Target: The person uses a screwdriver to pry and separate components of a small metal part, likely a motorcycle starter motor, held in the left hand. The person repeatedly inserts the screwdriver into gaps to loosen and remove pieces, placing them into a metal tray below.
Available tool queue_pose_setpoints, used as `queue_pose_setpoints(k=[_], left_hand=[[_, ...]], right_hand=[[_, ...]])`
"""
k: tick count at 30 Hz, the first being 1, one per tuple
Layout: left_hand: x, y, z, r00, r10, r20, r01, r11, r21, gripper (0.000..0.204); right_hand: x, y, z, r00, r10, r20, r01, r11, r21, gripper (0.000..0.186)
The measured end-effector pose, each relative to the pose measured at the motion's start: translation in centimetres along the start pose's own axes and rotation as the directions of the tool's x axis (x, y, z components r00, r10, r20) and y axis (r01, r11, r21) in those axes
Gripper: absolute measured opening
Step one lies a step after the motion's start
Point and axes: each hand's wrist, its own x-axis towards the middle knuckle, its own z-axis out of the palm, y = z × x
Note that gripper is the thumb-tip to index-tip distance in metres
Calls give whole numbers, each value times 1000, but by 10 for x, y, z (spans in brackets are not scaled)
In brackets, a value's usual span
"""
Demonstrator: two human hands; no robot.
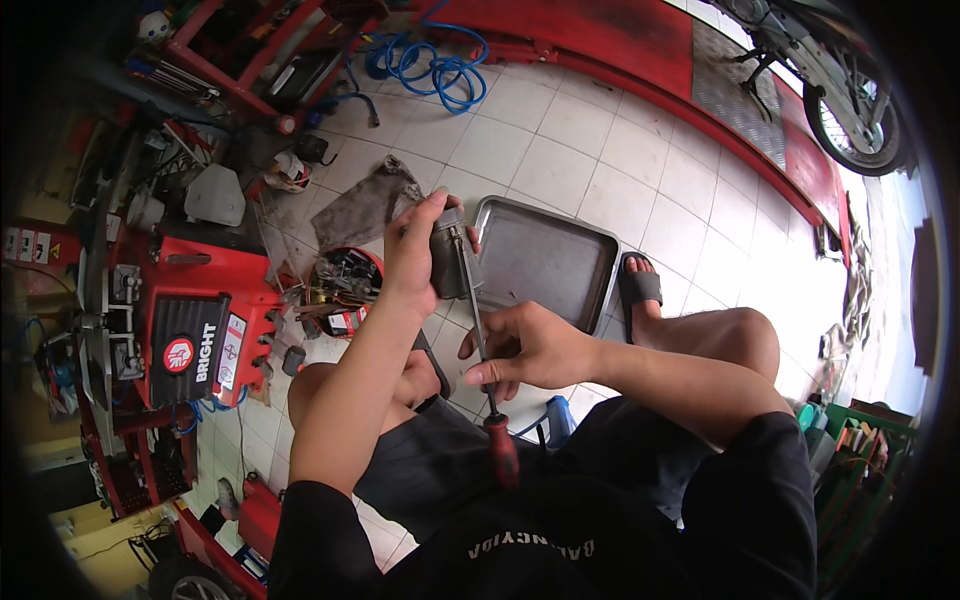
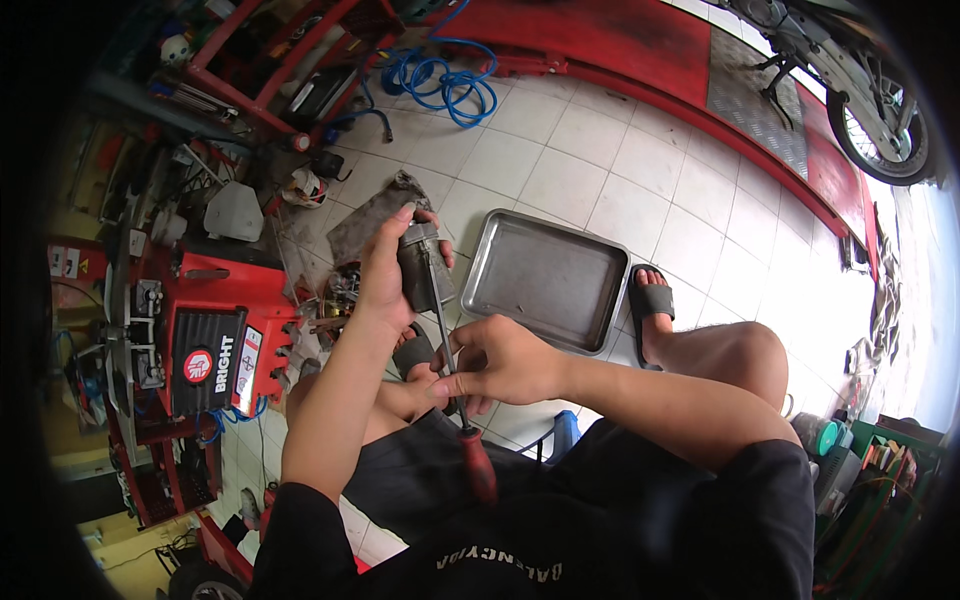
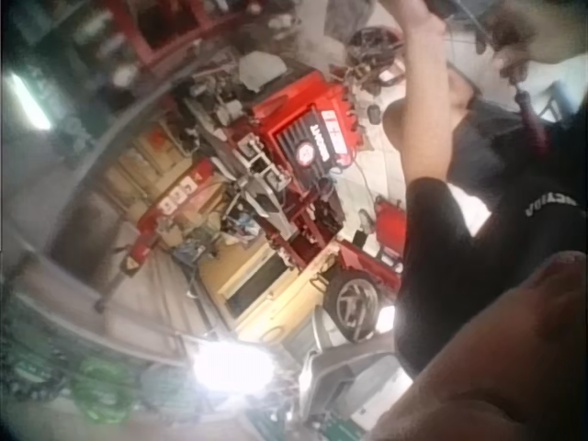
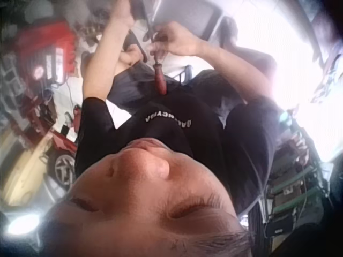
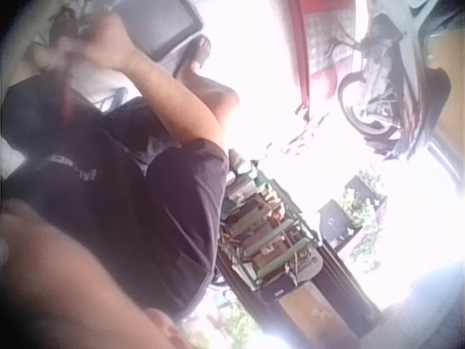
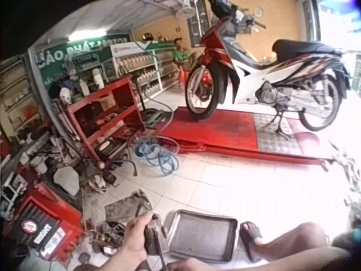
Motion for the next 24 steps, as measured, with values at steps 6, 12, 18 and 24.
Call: queue_pose_setpoints(k=[6, 12, 18, 24], left_hand=[[-1, -2, 2, 1000, 7, -10, -6, 1000, 9, 35], [1, -4, -2, 1000, 3, -28, -3, 1000, -16, 35], [3, 4, -1, 998, 10, -66, -11, 1000, -11, 35], [10, 7, -1, 989, 50, -141, -56, 998, -34, 34]], right_hand=[[1, 5, 2, 996, -75, -53, 67, 989, -128, 37], [1, 6, 2, 997, -59, -55, 51, 990, -132, 39], [0, 12, 1, 990, -117, -74, 103, 981, -167, 39], [2, 20, -5, 974, -42, -224, 4, 986, -166, 40]])
